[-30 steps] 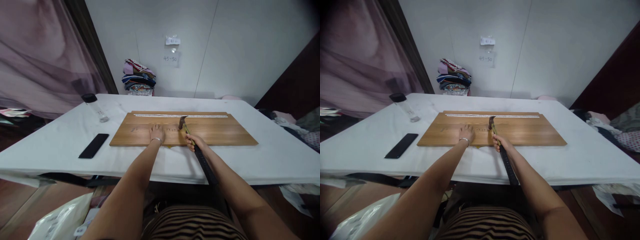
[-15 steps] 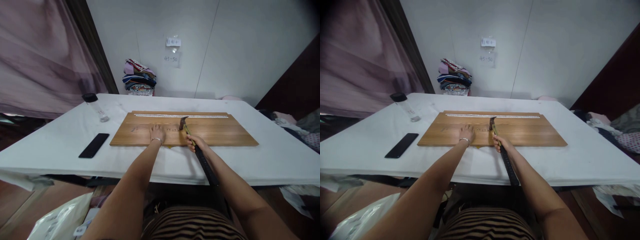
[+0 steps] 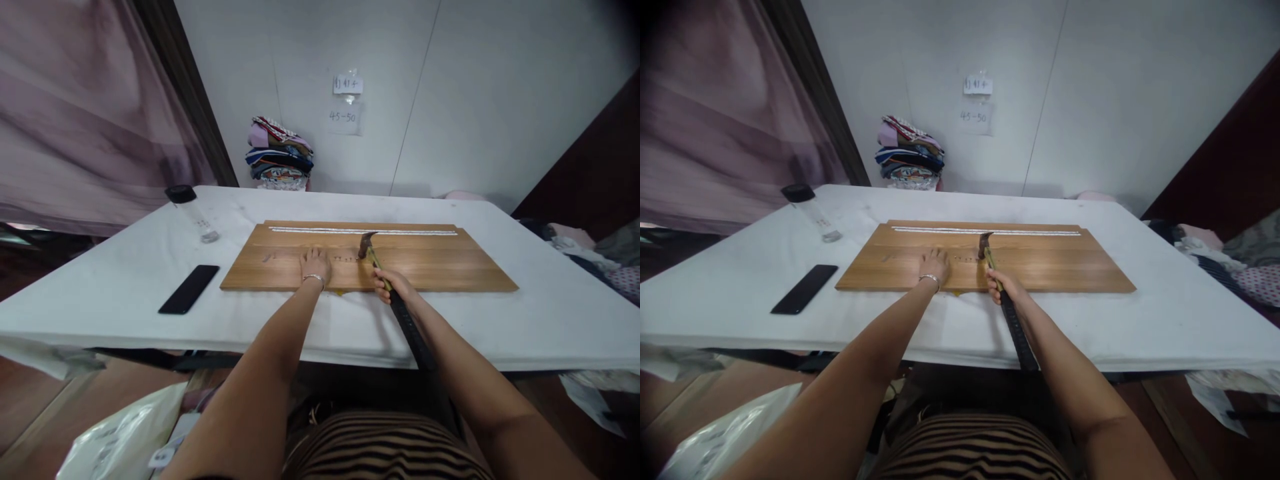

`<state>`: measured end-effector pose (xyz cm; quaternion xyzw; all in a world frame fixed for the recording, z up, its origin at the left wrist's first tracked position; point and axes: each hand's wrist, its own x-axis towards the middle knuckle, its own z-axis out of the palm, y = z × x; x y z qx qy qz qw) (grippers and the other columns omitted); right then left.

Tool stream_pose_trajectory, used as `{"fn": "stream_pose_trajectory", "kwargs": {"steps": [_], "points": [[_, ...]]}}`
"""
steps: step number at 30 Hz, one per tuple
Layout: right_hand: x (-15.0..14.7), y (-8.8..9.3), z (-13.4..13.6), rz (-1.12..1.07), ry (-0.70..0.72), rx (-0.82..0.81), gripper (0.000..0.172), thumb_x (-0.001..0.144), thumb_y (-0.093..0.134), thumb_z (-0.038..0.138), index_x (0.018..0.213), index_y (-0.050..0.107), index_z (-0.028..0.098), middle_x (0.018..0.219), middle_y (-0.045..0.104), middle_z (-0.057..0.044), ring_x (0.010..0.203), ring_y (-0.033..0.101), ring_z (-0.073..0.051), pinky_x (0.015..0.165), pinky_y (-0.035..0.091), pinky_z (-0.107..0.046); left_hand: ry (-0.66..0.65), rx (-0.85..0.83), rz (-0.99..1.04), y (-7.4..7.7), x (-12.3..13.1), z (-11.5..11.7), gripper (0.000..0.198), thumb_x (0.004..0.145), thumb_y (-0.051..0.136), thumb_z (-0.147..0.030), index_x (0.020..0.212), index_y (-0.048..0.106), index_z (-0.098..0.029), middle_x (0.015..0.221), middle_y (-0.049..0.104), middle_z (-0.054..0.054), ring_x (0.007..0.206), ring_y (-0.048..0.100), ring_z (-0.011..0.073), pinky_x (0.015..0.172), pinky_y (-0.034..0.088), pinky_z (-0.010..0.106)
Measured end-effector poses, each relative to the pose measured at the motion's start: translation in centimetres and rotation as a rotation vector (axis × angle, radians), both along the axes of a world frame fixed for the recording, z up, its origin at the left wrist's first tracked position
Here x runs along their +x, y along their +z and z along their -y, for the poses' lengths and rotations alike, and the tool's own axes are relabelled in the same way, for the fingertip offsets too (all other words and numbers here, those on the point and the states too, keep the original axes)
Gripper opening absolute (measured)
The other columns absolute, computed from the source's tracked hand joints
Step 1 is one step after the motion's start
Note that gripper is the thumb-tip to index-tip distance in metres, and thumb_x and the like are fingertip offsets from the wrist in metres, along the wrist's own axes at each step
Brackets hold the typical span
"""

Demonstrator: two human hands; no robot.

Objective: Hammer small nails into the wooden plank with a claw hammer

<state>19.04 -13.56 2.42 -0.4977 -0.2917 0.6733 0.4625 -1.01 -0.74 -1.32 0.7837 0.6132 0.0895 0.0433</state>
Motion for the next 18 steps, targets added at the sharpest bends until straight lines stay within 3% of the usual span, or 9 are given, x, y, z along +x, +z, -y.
{"fn": "stream_pose_trajectory", "kwargs": {"steps": [18], "points": [[-0.07,0.25,0.17,0.009,-0.019,0.035,0.030,0.085,0.073,0.043,0.086,0.049,0.024,0.053,0.040,0.011,0.033,0.033,-0.007,0.030,0.026,-0.019,0.000,0.003,0.018,-0.43,-0.01,-0.35,0.046,0.105,0.031,-0.029,0.135,0.066,-0.023,0.152,0.057,0.015,0.147,0.045,0.0285,0.120,0.033,0.050]]}}
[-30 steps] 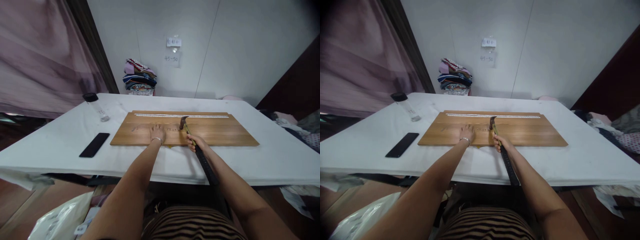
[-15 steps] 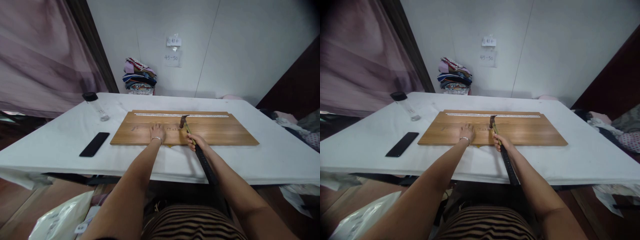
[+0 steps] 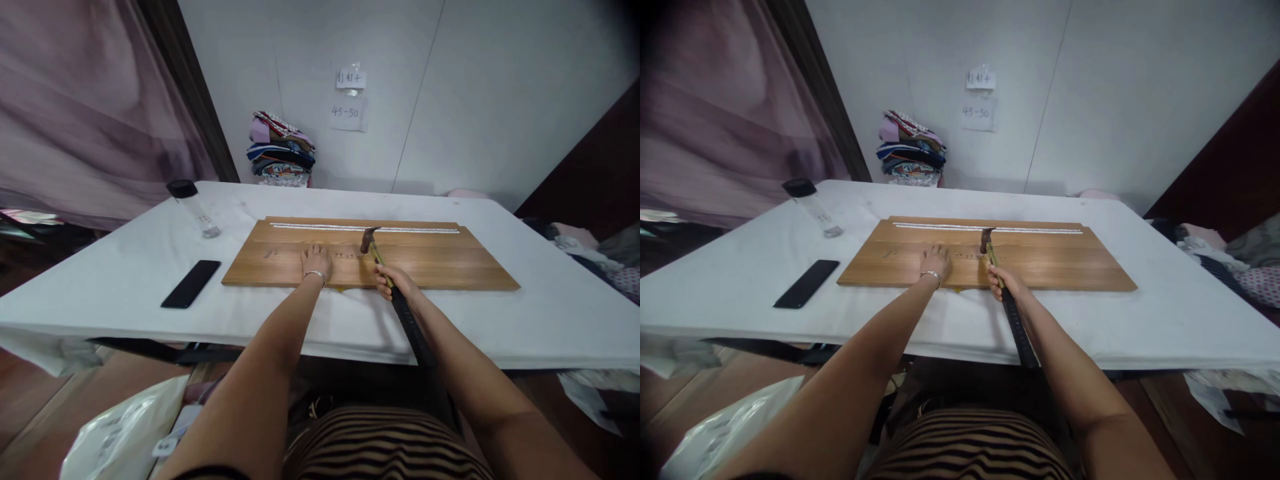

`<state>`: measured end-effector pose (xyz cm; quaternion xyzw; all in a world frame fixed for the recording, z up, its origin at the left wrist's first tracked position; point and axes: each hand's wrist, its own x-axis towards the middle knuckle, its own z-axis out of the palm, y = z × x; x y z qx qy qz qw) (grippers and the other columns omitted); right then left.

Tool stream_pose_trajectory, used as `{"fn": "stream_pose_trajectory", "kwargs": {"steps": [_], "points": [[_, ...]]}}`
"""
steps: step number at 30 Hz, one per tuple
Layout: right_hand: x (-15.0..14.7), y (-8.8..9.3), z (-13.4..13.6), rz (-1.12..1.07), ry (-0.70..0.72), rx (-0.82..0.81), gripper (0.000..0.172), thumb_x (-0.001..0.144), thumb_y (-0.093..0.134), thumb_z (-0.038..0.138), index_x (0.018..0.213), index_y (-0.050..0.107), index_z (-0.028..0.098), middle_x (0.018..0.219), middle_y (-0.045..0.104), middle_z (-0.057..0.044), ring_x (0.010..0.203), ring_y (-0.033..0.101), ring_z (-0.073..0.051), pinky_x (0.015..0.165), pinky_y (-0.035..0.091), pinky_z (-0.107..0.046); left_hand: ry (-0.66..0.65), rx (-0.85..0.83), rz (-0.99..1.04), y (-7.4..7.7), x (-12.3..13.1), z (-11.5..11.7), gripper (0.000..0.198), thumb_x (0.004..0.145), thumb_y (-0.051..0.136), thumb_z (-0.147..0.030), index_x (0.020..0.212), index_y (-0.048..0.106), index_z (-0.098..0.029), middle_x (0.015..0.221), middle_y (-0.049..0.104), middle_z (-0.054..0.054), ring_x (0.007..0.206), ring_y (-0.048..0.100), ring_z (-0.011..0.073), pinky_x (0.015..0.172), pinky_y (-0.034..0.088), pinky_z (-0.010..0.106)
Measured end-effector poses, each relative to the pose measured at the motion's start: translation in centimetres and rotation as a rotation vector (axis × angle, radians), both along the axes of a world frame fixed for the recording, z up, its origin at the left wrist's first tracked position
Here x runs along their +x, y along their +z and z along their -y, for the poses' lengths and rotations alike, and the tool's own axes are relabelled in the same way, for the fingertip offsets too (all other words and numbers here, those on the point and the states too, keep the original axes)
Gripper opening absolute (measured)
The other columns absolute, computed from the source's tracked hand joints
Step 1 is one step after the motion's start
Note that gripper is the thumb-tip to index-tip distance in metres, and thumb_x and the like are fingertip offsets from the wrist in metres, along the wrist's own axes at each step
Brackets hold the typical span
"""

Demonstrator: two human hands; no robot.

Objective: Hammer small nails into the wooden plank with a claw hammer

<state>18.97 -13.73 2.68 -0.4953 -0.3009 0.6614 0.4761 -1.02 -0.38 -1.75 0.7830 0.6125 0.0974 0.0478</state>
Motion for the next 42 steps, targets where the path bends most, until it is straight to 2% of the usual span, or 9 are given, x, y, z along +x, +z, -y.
{"fn": "stream_pose_trajectory", "kwargs": {"steps": [5,12,28,36,42], "points": [[-0.08,-0.12,-0.02,0.002,0.035,-0.040,0.033,0.084,0.074,0.044,0.086,0.047,0.025,0.052,0.039,0.012,0.033,0.032,-0.007,0.030,0.025,-0.019,-0.002,-0.010,-0.005,0.40,-0.02,0.25,0.047,0.105,0.031,-0.029,0.139,0.064,-0.023,0.156,0.054,0.015,0.147,0.044,0.0283,0.121,0.031,0.050],[-0.32,0.44,0.16,-0.005,0.009,-0.029,0.028,0.087,0.070,0.040,0.086,0.048,0.024,0.053,0.040,0.011,0.033,0.032,-0.007,0.030,0.026,-0.019,0.002,-0.016,-0.008,0.69,0.04,0.44,0.047,0.105,0.030,-0.028,0.137,0.064,-0.023,0.154,0.056,0.015,0.144,0.045,0.0289,0.120,0.032,0.051],[-0.60,0.44,0.07,0.025,0.025,-0.053,0.031,0.082,0.074,0.042,0.084,0.049,0.024,0.052,0.040,0.012,0.033,0.033,-0.006,0.030,0.026,-0.019,-0.002,-0.010,0.014,0.48,0.06,0.32,0.048,0.105,0.031,-0.027,0.137,0.065,-0.019,0.154,0.055,0.017,0.147,0.044,0.0298,0.120,0.031,0.052],[-0.12,0.36,0.10,0.011,0.023,-0.021,0.031,0.083,0.074,0.043,0.085,0.050,0.024,0.053,0.040,0.012,0.033,0.034,-0.007,0.030,0.026,-0.019,-0.013,0.003,0.021,0.47,0.00,0.34,0.046,0.104,0.033,-0.026,0.133,0.068,-0.021,0.151,0.058,0.017,0.144,0.046,0.0295,0.118,0.033,0.051],[0.10,0.05,-0.20,0.010,0.057,-0.055,0.031,0.085,0.073,0.044,0.086,0.049,0.024,0.052,0.039,0.012,0.033,0.034,-0.007,0.030,0.028,-0.019,-0.016,0.001,0.024,0.22,-0.05,0.14,0.048,0.103,0.033,-0.027,0.138,0.066,-0.020,0.154,0.056,0.018,0.145,0.045,0.0302,0.119,0.031,0.052]]}}
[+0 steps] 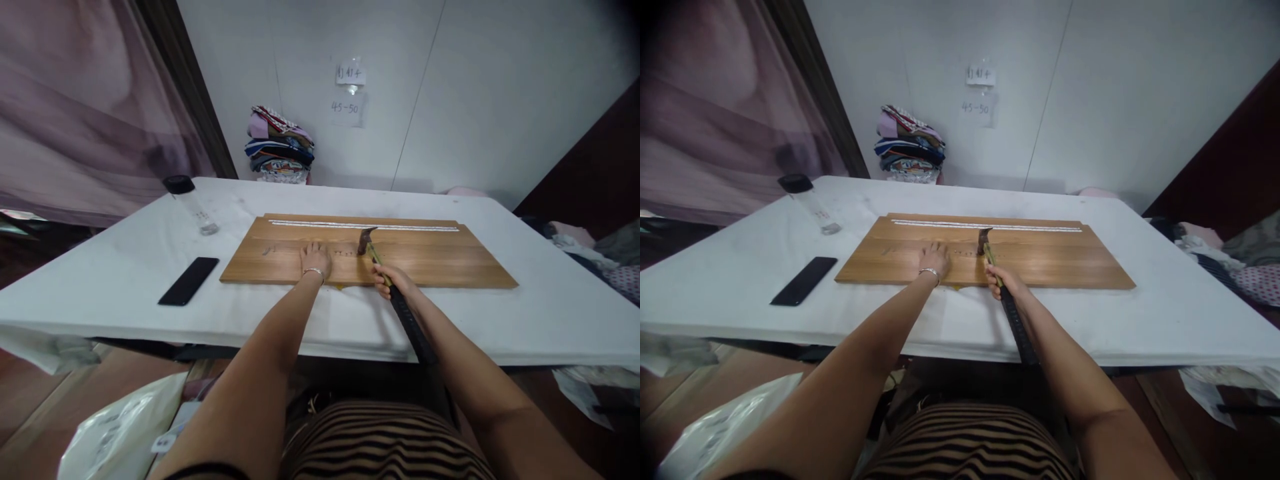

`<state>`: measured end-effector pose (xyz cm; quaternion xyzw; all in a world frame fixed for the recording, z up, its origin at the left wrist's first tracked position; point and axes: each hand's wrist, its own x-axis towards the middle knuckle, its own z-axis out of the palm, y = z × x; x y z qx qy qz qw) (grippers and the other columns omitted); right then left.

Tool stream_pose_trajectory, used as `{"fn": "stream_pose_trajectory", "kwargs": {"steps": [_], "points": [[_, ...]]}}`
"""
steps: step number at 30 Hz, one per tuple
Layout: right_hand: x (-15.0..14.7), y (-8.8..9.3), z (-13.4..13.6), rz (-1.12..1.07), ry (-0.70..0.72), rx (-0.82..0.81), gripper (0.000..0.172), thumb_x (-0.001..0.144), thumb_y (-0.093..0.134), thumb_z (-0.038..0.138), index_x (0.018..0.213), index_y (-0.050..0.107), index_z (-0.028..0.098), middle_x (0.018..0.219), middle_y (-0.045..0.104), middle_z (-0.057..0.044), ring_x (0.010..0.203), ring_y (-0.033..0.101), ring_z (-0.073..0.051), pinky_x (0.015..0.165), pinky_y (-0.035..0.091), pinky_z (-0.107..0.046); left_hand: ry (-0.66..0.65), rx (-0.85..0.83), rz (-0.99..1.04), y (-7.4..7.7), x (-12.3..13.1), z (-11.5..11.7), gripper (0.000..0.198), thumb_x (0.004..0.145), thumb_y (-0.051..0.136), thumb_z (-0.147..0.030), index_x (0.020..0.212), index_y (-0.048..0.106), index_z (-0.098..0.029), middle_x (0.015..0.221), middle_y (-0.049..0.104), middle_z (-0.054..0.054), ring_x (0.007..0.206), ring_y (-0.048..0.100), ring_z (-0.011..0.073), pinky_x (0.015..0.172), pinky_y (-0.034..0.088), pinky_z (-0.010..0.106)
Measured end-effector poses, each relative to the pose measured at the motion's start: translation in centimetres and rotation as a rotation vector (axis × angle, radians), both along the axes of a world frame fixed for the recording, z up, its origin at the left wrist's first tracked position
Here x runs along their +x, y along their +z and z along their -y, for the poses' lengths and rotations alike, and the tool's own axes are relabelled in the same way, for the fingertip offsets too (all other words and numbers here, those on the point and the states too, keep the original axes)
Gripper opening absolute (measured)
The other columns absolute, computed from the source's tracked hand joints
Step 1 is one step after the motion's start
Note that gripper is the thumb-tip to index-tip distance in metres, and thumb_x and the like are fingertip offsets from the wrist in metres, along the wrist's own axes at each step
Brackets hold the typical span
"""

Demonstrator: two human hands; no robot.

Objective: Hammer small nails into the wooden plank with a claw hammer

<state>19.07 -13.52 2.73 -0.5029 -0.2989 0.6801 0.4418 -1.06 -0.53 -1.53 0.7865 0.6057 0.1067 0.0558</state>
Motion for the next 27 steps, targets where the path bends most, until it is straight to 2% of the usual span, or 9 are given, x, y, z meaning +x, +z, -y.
{"fn": "stream_pose_trajectory", "kwargs": {"steps": [7,15,18,22,27], "points": [[0.20,0.22,0.00,-0.012,-0.016,0.026,0.029,0.085,0.071,0.043,0.086,0.049,0.024,0.053,0.041,0.011,0.034,0.034,-0.008,0.031,0.031,-0.020,0.003,-0.010,-0.005,0.42,0.01,0.28,0.049,0.104,0.031,-0.027,0.138,0.066,-0.018,0.153,0.057,0.018,0.146,0.045,0.0298,0.120,0.031,0.051],[0.21,-0.11,0.02,-0.028,-0.010,0.025,0.030,0.084,0.073,0.043,0.087,0.050,0.024,0.053,0.041,0.012,0.034,0.034,-0.007,0.030,0.028,-0.019,0.009,-0.023,-0.006,0.40,0.00,0.27,0.051,0.105,0.031,-0.028,0.144,0.062,-0.018,0.157,0.053,0.017,0.148,0.043,0.0305,0.121,0.030,0.053],[0.22,-0.03,0.07,-0.034,-0.016,0.054,0.032,0.083,0.075,0.044,0.087,0.050,0.024,0.053,0.041,0.012,0.033,0.033,-0.007,0.030,0.027,-0.019,0.010,-0.010,-0.004,0.17,-0.05,0.08,0.050,0.104,0.032,-0.028,0.142,0.063,-0.019,0.155,0.055,0.018,0.147,0.044,0.0302,0.121,0.031,0.052],[0.11,0.02,0.21,-0.015,-0.041,0.014,0.033,0.083,0.075,0.044,0.086,0.049,0.024,0.052,0.040,0.013,0.033,0.033,-0.007,0.030,0.026,-0.018,0.000,0.008,0.004,-0.05,-0.03,-0.01,0.047,0.104,0.034,-0.028,0.137,0.066,-0.021,0.154,0.056,0.016,0.147,0.045,0.0297,0.120,0.031,0.051],[-0.13,0.41,0.37,-0.008,-0.045,0.022,0.033,0.082,0.076,0.044,0.085,0.050,0.024,0.053,0.039,0.012,0.033,0.033,-0.007,0.030,0.027,-0.019,0.005,-0.010,0.060,0.36,-0.08,0.19,0.045,0.103,0.037,-0.028,0.135,0.068,-0.022,0.155,0.057,0.016,0.147,0.045,0.0298,0.121,0.031,0.052]]}}
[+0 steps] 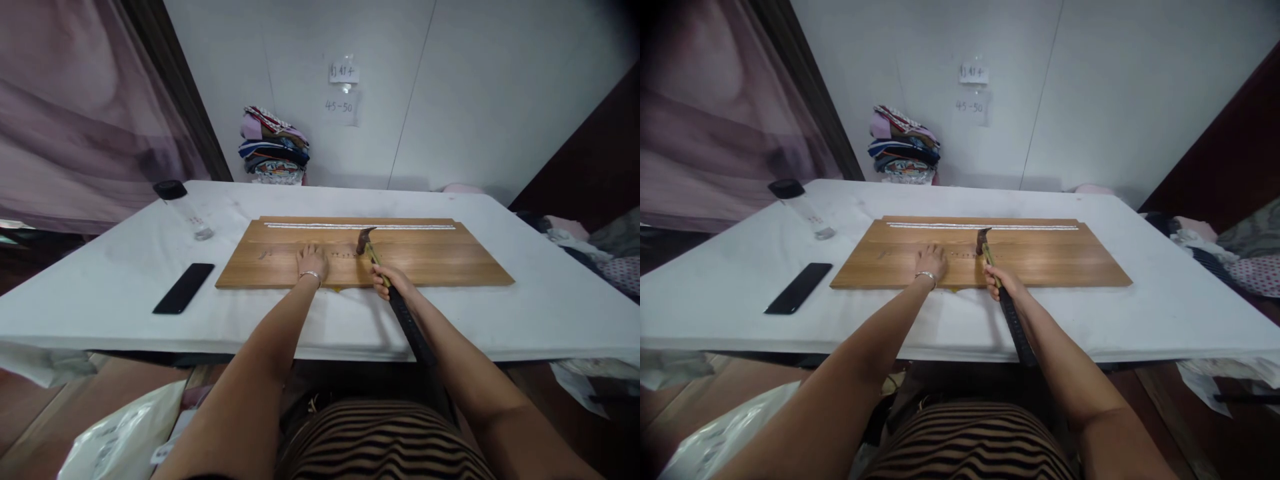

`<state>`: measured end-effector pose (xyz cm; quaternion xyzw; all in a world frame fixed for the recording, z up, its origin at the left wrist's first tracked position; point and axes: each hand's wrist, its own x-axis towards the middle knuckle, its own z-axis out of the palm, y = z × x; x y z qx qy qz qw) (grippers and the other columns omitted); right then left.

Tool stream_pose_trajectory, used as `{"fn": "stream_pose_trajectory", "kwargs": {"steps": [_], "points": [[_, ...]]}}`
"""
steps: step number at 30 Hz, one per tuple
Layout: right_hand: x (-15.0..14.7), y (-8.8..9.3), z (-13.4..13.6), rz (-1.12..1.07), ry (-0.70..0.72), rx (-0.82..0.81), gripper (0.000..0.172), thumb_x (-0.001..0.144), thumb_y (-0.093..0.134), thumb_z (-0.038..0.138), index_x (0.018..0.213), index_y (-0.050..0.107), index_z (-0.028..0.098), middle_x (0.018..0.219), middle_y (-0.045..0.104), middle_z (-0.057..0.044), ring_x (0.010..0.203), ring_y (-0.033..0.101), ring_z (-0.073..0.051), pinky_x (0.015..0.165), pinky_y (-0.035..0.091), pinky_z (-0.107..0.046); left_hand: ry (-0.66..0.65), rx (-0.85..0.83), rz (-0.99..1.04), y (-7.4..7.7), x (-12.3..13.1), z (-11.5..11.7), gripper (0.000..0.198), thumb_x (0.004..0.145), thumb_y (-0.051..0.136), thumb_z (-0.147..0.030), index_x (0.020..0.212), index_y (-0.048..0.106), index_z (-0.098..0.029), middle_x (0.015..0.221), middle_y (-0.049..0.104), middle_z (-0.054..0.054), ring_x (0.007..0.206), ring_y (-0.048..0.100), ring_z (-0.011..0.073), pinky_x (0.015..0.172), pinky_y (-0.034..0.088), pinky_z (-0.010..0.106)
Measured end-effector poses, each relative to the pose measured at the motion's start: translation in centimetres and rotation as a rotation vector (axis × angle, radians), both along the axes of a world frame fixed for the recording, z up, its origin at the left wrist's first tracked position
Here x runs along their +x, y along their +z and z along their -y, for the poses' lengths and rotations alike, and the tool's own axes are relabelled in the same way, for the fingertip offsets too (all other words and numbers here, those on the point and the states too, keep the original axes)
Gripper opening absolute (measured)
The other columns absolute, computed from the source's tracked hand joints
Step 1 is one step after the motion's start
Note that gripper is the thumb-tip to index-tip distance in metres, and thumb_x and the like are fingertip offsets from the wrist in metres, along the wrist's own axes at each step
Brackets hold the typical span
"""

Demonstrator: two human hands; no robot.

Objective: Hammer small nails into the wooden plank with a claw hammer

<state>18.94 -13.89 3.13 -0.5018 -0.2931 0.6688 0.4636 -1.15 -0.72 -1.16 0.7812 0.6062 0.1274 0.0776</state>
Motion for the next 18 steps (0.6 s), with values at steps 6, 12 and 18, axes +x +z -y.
{"fn": "stream_pose_trajectory", "kwargs": {"steps": [6,12,18], "points": [[-0.3,1.3,0.1,0.042,-0.072,0.061,0.033,0.080,0.078,0.044,0.082,0.051,0.023,0.052,0.042,0.011,0.033,0.035,-0.007,0.030,0.028,-0.020,0.094,-0.088,0.369,1.2,-1.7,-0.4,0.038,0.101,0.044,-0.027,0.124,0.074,-0.023,0.141,0.070,0.010,0.136,0.059,0.0248,0.120,0.037,0.042],[-2.8,1.7,-0.3,0.114,-0.195,0.088,0.038,0.080,0.075,0.053,0.080,0.051,0.024,0.053,0.049,0.009,0.035,0.041,-0.008,0.033,0.033,-0.021,0.135,-0.403,1.132,1.7,1.1,2.5,0.033,0.101,0.051,-0.044,0.102,0.073,-0.019,0.105,0.080,0.009,0.098,0.075,0.0196,0.091,0.057,0.031],[-7.0,0.2,-2.3,0.250,-0.249,0.266,0.041,0.094,0.056,0.064,0.078,0.054,0.026,0.057,0.056,0.002,0.050,0.054,-0.016,0.044,0.045,-0.027,-0.089,-0.995,1.361,3.3,4.8,5.0,0.058,0.085,0.067,-0.073,0.099,0.069,-0.017,0.050,0.054,-0.006,0.040,0.052,0.0116,0.045,0.044,0.023]]}}
